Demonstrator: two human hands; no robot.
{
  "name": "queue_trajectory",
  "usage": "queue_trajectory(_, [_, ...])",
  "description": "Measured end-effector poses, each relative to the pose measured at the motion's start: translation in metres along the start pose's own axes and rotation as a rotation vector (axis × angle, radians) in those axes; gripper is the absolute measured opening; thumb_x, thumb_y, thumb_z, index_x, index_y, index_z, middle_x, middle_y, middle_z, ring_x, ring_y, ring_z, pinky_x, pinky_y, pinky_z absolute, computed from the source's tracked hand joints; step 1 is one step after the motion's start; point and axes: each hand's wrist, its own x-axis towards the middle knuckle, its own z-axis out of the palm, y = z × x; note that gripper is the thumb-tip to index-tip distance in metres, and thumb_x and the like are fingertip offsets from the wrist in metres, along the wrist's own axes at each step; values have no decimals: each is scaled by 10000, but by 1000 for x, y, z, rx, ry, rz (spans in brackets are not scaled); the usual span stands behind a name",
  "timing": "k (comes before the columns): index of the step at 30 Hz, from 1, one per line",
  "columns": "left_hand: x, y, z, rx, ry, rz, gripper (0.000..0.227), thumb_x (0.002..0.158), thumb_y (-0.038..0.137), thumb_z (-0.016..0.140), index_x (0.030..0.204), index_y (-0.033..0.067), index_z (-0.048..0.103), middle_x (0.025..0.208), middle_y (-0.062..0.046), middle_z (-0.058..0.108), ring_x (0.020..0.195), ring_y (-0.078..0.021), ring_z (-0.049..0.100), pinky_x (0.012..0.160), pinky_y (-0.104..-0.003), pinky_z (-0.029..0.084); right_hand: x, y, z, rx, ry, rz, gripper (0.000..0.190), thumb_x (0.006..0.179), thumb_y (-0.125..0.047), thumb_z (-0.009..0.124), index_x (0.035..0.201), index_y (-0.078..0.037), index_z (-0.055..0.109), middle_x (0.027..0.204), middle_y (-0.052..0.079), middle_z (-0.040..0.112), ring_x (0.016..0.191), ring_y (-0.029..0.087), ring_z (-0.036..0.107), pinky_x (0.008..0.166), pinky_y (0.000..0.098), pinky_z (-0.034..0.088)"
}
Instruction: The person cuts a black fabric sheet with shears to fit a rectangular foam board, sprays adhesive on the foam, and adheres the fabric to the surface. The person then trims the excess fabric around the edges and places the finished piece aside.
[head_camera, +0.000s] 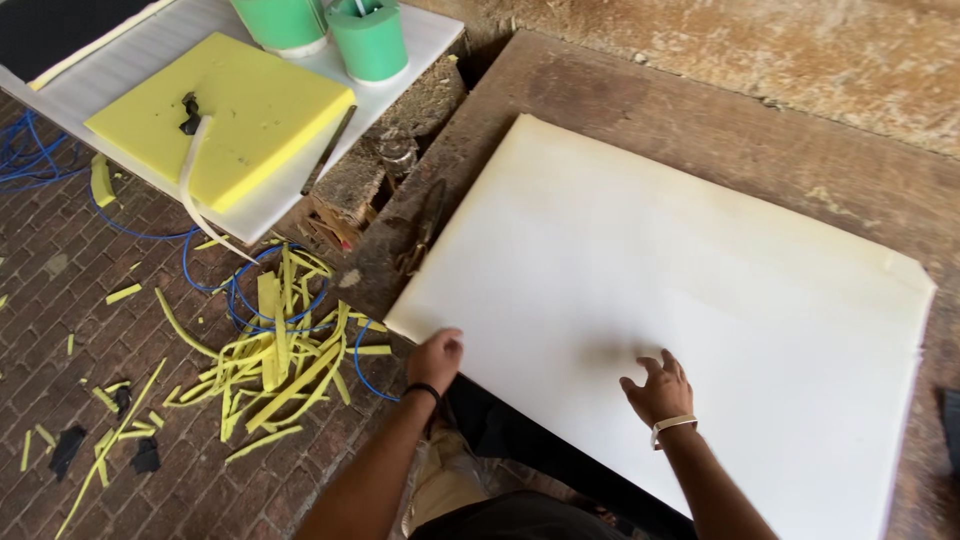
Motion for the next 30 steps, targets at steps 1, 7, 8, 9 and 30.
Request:
queue_trajectory(1, [29,-13,-13,10,51,3,302,895,263,698,1189,195,724,1033,-105,779,972,-263,749,839,-394,595,6,-17,2,3,-9,3,611,875,-450,740,1418,-215,586,1654,121,304,1539,298,284,1210,473,347])
queue_trajectory(7, [185,-22,-63,113,-7,71,768,809,366,806,1416,7,503,1328,-251,633,1228,-385,620,1045,-441,504,35,-148,16,-11,-57,39,695,882,-456,734,1490,-211,504,1677,124,240,1555,317,227,1195,476,370])
queue_trajectory(8, [200,-17,-65,132,-141,36,786,822,380,789,1445,16,477,1335,-243,629,1234,-384,617,1051,-444,505,41,-174,20,-3,-85,29,698,891,-453,724,1504,-225,482,1686,115,223,1561,310,212,1203,476,355])
queue_trajectory(9, [208,-12,-68,150,-269,-16,805,835,395,771,1474,26,451,1343,-234,625,1240,-382,614,1057,-448,506,44,-197,24,-2,-122,5,702,899,-450,714,1518,-239,460,1695,106,205,1567,304,198,1211,476,339])
queue_trajectory(30, [457,-149,-272,451,128,31,323,718,190,812,1036,135,790,1090,-137,649,1130,-373,547,966,-490,511,92,-291,107,-233,-320,154,1414,682,-859,673,1597,-270,-229,1632,165,-374,1453,421,-407,1069,718,-175])
